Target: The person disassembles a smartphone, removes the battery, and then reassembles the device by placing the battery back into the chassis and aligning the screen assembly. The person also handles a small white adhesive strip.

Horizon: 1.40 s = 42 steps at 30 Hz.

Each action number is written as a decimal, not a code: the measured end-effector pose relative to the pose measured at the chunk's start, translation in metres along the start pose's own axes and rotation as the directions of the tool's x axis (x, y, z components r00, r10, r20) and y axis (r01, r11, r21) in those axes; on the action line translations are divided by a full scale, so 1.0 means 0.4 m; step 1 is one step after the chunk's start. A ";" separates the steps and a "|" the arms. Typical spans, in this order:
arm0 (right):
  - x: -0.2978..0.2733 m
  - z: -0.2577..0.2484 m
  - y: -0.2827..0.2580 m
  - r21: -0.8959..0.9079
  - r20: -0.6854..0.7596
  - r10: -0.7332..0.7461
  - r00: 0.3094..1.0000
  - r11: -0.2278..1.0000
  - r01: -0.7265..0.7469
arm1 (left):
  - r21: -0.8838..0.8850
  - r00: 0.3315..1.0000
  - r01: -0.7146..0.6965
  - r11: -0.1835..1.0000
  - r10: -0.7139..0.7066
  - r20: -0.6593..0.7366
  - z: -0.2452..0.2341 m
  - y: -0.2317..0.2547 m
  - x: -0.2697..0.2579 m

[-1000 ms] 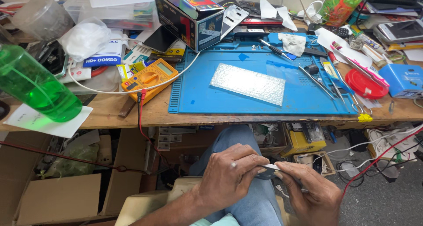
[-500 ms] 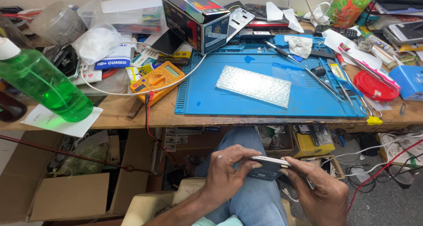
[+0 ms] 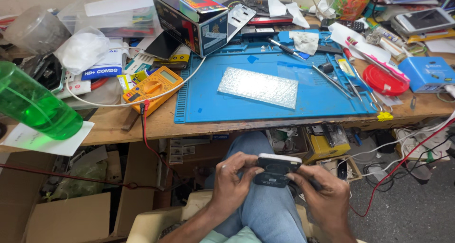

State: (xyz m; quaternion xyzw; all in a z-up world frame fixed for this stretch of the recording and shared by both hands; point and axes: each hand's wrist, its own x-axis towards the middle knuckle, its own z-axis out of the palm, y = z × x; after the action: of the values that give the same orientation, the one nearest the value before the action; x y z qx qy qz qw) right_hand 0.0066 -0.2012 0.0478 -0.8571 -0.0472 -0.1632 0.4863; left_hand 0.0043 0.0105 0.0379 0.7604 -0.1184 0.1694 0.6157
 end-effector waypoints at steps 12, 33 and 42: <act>0.027 0.018 0.035 0.085 0.096 0.037 0.995 0.995 -0.045 | 0.003 0.995 0.095 0.995 -0.095 -0.041 0.047 -0.078 -0.034; 0.170 -0.044 -0.069 0.225 0.233 0.109 0.966 0.961 -0.163 | -0.289 0.970 0.242 0.926 -0.235 0.060 -0.037 0.126 0.107; 0.310 0.004 -0.192 0.369 0.350 0.250 0.903 0.849 -0.378 | -0.459 0.964 0.266 0.848 -0.238 0.119 -0.113 0.110 0.267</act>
State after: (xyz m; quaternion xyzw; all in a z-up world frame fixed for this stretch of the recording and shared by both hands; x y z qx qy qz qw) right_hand 0.1056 -0.1693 0.1504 -0.7395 -0.0100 0.0605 0.6703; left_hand 0.0798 0.0483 0.1290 0.6013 -0.0728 0.0314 0.7951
